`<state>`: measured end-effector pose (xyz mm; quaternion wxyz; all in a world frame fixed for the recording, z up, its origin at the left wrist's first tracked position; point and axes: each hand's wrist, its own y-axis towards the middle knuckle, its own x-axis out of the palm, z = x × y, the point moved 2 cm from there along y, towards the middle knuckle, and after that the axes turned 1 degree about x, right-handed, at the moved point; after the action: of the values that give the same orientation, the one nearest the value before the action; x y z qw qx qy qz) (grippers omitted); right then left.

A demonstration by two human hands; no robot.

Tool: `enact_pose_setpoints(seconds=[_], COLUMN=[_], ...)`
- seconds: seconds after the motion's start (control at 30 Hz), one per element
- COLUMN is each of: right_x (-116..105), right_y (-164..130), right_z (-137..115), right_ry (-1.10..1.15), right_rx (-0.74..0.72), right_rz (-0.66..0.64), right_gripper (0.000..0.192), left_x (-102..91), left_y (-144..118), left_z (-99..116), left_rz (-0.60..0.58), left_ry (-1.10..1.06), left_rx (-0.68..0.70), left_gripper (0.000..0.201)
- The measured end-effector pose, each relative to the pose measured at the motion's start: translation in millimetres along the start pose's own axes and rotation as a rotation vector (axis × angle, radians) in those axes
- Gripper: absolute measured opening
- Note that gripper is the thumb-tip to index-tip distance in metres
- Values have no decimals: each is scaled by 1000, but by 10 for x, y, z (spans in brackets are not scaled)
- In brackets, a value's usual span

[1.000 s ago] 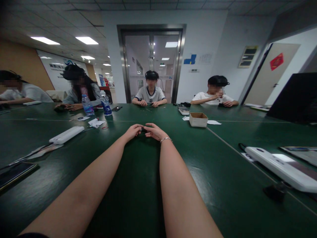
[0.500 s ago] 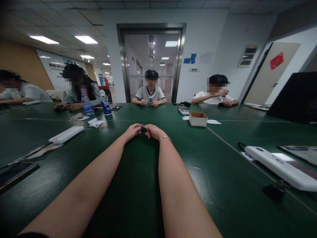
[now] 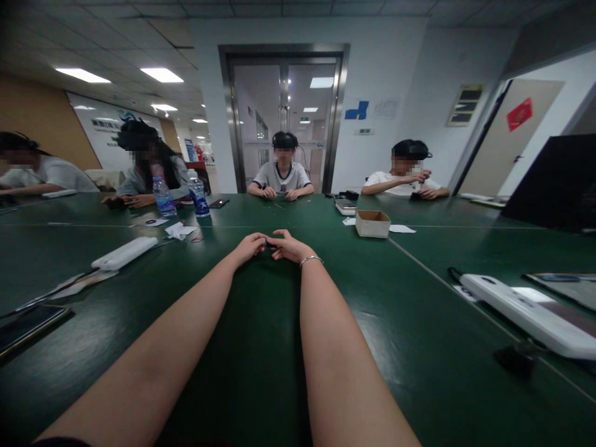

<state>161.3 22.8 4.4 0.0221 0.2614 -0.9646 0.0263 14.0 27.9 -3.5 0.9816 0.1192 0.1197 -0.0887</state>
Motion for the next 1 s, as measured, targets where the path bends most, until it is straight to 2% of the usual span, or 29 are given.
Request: enact_pose_setpoints(seconds=[0.1,0.13,0.23,0.3,0.4,0.57,0.7,0.87,1.0], right_x=[-11,-16,-27,-36,-45,-51,-34,-20,-11], right_y=[1,-5,-33,-38,-19,-15,-29,-41,-29], right_z=[3,-2,-15,-8,14,3,2,-19,-9], right_ry=[-34,-22,79,112,61,98,86,101,75], right_rx=[21,2,-66,-41,28,-43,24,-28,35], right_rz=[57,71,66,64,81,85,65,65,69], right_gripper=[19,21,44,42,26,46,25,37,10], left_x=[5,7,12,12,5,5,13,9,5], left_y=[-21,-30,-46,-46,-31,-17,-23,-12,-2], left_z=[33,46,69,64,40,23,29,17,7], left_rz=[1,1,-3,0,3,1,1,-1,3], left_ry=[6,7,4,-1,3,9,-6,10,8], left_rx=[6,9,5,-3,-1,-3,-19,-1,0], left_gripper=[18,18,18,18,19,19,19,19,19])
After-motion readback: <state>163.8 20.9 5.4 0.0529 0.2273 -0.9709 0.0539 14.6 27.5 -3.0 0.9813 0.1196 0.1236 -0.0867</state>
